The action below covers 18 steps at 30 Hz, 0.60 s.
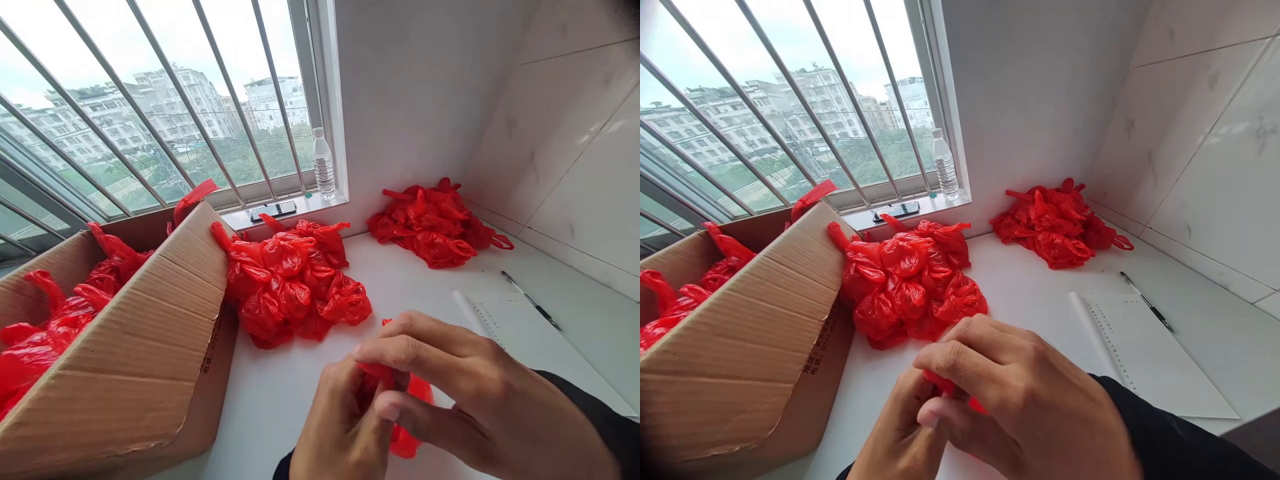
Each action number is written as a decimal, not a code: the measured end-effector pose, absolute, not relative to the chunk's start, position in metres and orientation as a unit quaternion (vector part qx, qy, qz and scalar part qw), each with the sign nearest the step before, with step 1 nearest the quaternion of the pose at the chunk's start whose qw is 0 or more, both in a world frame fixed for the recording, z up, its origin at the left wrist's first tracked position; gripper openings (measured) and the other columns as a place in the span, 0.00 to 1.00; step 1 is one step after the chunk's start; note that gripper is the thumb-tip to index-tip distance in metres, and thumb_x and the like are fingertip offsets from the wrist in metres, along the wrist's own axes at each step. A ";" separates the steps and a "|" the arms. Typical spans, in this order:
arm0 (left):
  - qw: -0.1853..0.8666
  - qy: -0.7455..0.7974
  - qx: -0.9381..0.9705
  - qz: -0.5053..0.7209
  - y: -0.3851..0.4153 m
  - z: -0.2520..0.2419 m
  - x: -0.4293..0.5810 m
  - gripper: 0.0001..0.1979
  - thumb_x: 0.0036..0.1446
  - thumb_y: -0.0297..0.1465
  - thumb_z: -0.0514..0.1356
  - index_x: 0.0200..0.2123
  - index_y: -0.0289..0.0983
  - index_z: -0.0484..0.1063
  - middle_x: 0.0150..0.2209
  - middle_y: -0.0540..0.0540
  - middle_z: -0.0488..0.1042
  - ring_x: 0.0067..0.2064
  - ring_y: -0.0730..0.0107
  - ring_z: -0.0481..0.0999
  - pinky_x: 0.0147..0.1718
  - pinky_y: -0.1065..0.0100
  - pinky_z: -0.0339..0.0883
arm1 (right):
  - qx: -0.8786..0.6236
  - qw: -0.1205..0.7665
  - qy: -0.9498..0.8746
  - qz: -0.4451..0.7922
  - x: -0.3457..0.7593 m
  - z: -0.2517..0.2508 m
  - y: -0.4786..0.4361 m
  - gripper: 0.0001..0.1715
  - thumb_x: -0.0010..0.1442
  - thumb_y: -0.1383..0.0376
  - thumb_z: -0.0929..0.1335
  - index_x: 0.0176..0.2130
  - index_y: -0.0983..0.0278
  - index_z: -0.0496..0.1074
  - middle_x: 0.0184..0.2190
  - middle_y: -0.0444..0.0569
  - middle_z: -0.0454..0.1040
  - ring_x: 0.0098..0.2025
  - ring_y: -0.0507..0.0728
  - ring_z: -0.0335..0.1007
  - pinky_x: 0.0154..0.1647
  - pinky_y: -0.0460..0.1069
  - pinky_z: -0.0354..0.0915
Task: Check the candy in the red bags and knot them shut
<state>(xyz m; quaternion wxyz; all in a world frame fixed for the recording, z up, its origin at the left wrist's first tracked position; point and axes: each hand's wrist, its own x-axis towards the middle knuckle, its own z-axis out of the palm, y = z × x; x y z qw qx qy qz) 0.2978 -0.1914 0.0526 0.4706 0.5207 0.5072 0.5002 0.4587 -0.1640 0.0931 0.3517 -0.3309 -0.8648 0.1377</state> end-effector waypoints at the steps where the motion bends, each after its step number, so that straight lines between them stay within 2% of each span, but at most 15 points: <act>1: 0.514 0.480 0.508 0.498 -0.187 0.055 0.295 0.19 0.53 0.48 0.69 0.25 0.40 0.75 0.24 0.47 0.71 0.27 0.67 0.66 0.25 0.68 0.62 | -0.344 0.352 -0.862 0.120 0.461 0.091 -0.162 0.16 0.73 0.58 0.64 0.58 0.55 0.70 0.49 0.46 0.77 0.48 0.54 0.74 0.49 0.47 0.72; 3: 0.585 0.445 0.479 0.480 -0.180 0.057 0.291 0.25 0.55 0.53 0.67 0.22 0.38 0.68 0.21 0.53 0.60 0.24 0.75 0.55 0.22 0.71 0.52 | -0.370 0.340 -0.859 0.102 0.466 0.088 -0.156 0.20 0.73 0.58 0.65 0.62 0.55 0.67 0.53 0.48 0.75 0.54 0.57 0.71 0.54 0.51 0.71; 6: 0.640 0.435 0.457 0.439 -0.174 0.053 0.284 0.26 0.57 0.53 0.65 0.22 0.38 0.65 0.20 0.55 0.54 0.23 0.77 0.51 0.23 0.70 0.48 | -0.377 0.326 -0.852 0.158 0.471 0.082 -0.149 0.11 0.72 0.60 0.66 0.53 0.55 0.71 0.46 0.44 0.78 0.50 0.55 0.73 0.51 0.49 0.70; 9: 0.648 0.444 0.451 0.424 -0.170 0.045 0.277 0.21 0.65 0.49 0.59 0.29 0.38 0.72 0.21 0.52 0.63 0.24 0.73 0.61 0.27 0.70 0.58 | -0.376 0.348 -0.833 0.208 0.472 0.076 -0.151 0.04 0.72 0.64 0.66 0.45 0.55 0.72 0.40 0.40 0.77 0.44 0.52 0.73 0.47 0.47 0.68; 12: 0.659 0.422 0.452 0.429 -0.165 0.039 0.270 0.14 0.67 0.44 0.59 0.40 0.40 0.77 0.30 0.49 0.73 0.32 0.69 0.70 0.37 0.69 0.66 | -0.365 0.332 -0.830 0.260 0.471 0.072 -0.160 0.04 0.71 0.66 0.67 0.44 0.55 0.72 0.38 0.39 0.76 0.43 0.52 0.72 0.44 0.46 0.66; 14: 0.669 0.394 0.467 0.423 -0.162 0.039 0.267 0.12 0.65 0.42 0.62 0.38 0.39 0.78 0.33 0.48 0.73 0.35 0.70 0.71 0.40 0.69 0.67 | -0.351 0.300 -0.831 0.310 0.471 0.070 -0.163 0.03 0.69 0.65 0.70 0.41 0.55 0.72 0.36 0.37 0.75 0.41 0.50 0.71 0.44 0.45 0.66; 16: 0.679 0.379 0.477 0.410 -0.160 0.040 0.265 0.11 0.61 0.40 0.67 0.35 0.37 0.77 0.32 0.50 0.71 0.33 0.72 0.68 0.36 0.71 0.66 | -0.343 0.296 -0.823 0.343 0.469 0.065 -0.160 0.02 0.69 0.61 0.70 0.43 0.54 0.73 0.39 0.37 0.76 0.44 0.50 0.71 0.47 0.44 0.65; 18: 0.676 0.381 0.486 0.403 -0.160 0.041 0.264 0.10 0.59 0.37 0.69 0.34 0.37 0.74 0.29 0.52 0.69 0.31 0.75 0.66 0.32 0.73 0.63 | -0.342 0.317 -0.813 0.349 0.467 0.058 -0.151 0.10 0.71 0.58 0.68 0.52 0.55 0.72 0.47 0.41 0.76 0.52 0.52 0.69 0.54 0.46 0.63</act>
